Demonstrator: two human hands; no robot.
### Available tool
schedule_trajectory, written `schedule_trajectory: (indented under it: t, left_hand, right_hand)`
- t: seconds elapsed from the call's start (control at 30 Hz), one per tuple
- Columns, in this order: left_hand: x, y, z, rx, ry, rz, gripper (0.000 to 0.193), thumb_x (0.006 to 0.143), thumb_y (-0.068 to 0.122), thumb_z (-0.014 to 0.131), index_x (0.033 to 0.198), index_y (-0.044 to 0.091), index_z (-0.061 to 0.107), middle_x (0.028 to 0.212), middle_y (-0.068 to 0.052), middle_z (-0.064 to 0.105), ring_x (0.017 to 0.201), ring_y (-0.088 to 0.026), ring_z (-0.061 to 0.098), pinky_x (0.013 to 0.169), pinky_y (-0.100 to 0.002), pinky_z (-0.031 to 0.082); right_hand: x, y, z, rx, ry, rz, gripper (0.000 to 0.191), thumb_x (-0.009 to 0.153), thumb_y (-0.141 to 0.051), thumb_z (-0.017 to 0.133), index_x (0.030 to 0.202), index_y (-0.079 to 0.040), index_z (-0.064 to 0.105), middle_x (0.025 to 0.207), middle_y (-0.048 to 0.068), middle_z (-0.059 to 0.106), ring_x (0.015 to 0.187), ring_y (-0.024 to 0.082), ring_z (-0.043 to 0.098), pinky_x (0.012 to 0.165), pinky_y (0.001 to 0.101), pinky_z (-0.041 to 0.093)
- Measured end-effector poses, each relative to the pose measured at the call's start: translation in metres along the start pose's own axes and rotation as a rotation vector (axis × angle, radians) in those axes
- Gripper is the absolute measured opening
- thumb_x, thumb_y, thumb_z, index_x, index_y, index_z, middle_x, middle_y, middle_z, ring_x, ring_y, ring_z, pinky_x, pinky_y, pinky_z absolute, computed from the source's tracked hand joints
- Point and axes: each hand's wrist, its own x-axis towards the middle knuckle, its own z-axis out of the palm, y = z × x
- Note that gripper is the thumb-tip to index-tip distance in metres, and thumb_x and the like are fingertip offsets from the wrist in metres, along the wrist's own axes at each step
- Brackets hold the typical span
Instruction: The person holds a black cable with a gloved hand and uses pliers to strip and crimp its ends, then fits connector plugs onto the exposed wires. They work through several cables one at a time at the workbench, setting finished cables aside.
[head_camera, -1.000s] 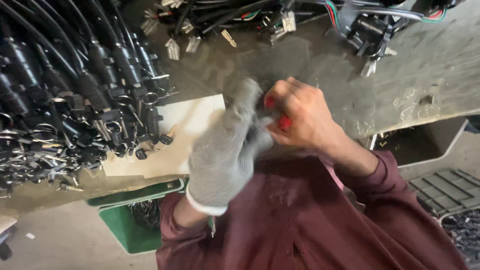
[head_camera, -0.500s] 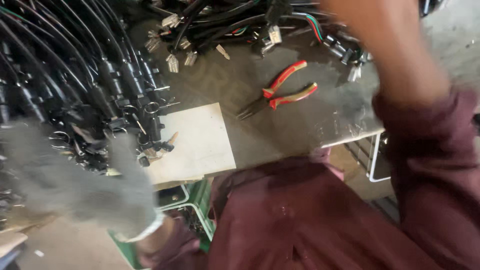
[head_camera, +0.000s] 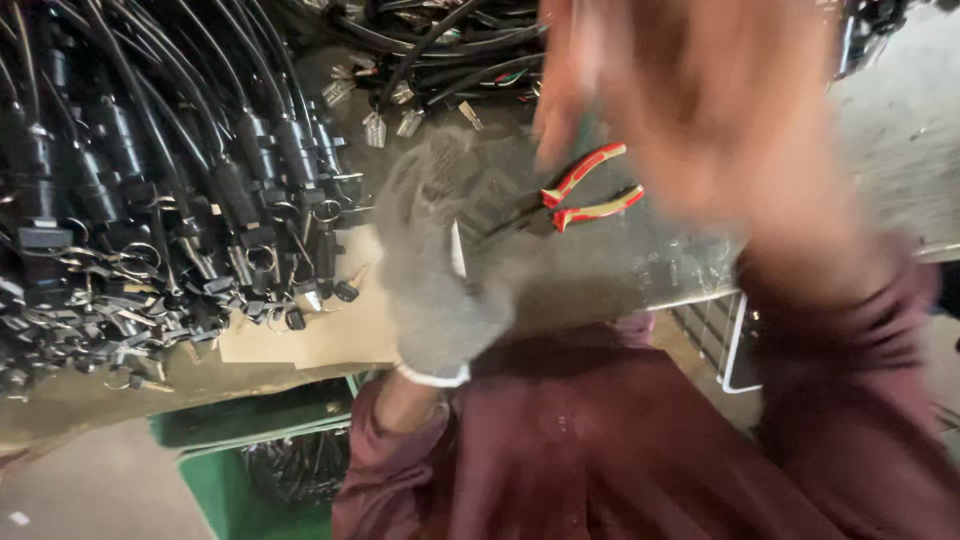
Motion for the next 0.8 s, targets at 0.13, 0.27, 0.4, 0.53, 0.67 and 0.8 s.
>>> schedule_trajectory:
  t: [0.13,0.27,0.4,0.53,0.67,0.8]
  left_hand:
    - [0.004,0.016,0.014,-0.529,-0.354,-0.391,0.061,0.089,0.028,0.075,0.140,0.009,0.049,0.125,-0.012,0.068,0.110,-0.024,0.073,0.095,-0.035,0.058]
    - [-0.008,0.001,0.014,-0.816,-0.337,-0.241,0.040,0.109,0.024,0.064,0.142,0.007,0.049,0.129,-0.011,0.063,0.111,-0.019,0.066,0.098,-0.031,0.055]
    - [-0.031,-0.019,0.028,-1.121,-0.274,-0.568,0.042,0.112,0.022,0.058,0.147,0.000,0.049,0.113,-0.003,0.058,0.096,-0.011,0.055,0.085,-0.025,0.049]
    - [-0.043,-0.026,0.047,-1.309,-0.242,-0.643,0.033,0.109,0.022,0.058,0.135,0.002,0.055,0.109,-0.001,0.062,0.094,-0.009,0.060,0.083,-0.025,0.051]
    - [-0.047,-0.035,0.030,-1.358,-0.202,-0.587,0.026,0.105,0.022,0.059,0.123,0.004,0.062,0.105,0.001,0.067,0.092,-0.007,0.064,0.081,-0.026,0.054]
    - [-0.057,-0.055,-0.003,-1.450,-0.014,-0.443,0.021,0.102,0.022,0.060,0.111,0.005,0.069,0.101,0.003,0.071,0.090,-0.006,0.068,0.079,-0.026,0.056]
  right_hand:
    - [-0.062,0.031,0.034,0.554,0.123,0.045,0.020,0.118,-0.015,0.055,0.125,0.003,0.049,0.099,0.016,0.064,0.088,0.027,0.068,0.085,0.0373,0.057]
    - [-0.115,0.100,0.051,1.134,0.401,0.091,0.018,0.115,-0.017,0.058,0.121,0.001,0.057,0.086,0.011,0.062,0.072,0.026,0.062,0.075,0.0414,0.052]
    - [-0.123,0.085,0.081,0.920,0.248,-0.089,0.010,0.104,-0.017,0.060,0.106,-0.008,0.063,0.084,0.011,0.065,0.071,0.028,0.062,0.074,0.0472,0.053]
    - [-0.118,0.052,0.093,0.432,-0.068,-0.234,0.010,0.093,-0.001,0.059,0.103,-0.002,0.059,0.088,0.016,0.065,0.071,0.031,0.060,0.066,0.0410,0.046]
    - [-0.117,0.047,0.067,0.023,-0.079,-0.353,0.023,0.088,-0.007,0.069,0.109,0.002,0.064,0.073,0.005,0.057,0.056,0.024,0.056,0.054,0.0389,0.044]
    - [-0.107,0.048,0.067,-0.439,-0.113,-0.291,0.025,0.092,-0.016,0.079,0.109,-0.003,0.065,0.071,0.004,0.055,0.057,0.022,0.058,0.053,0.0382,0.045]
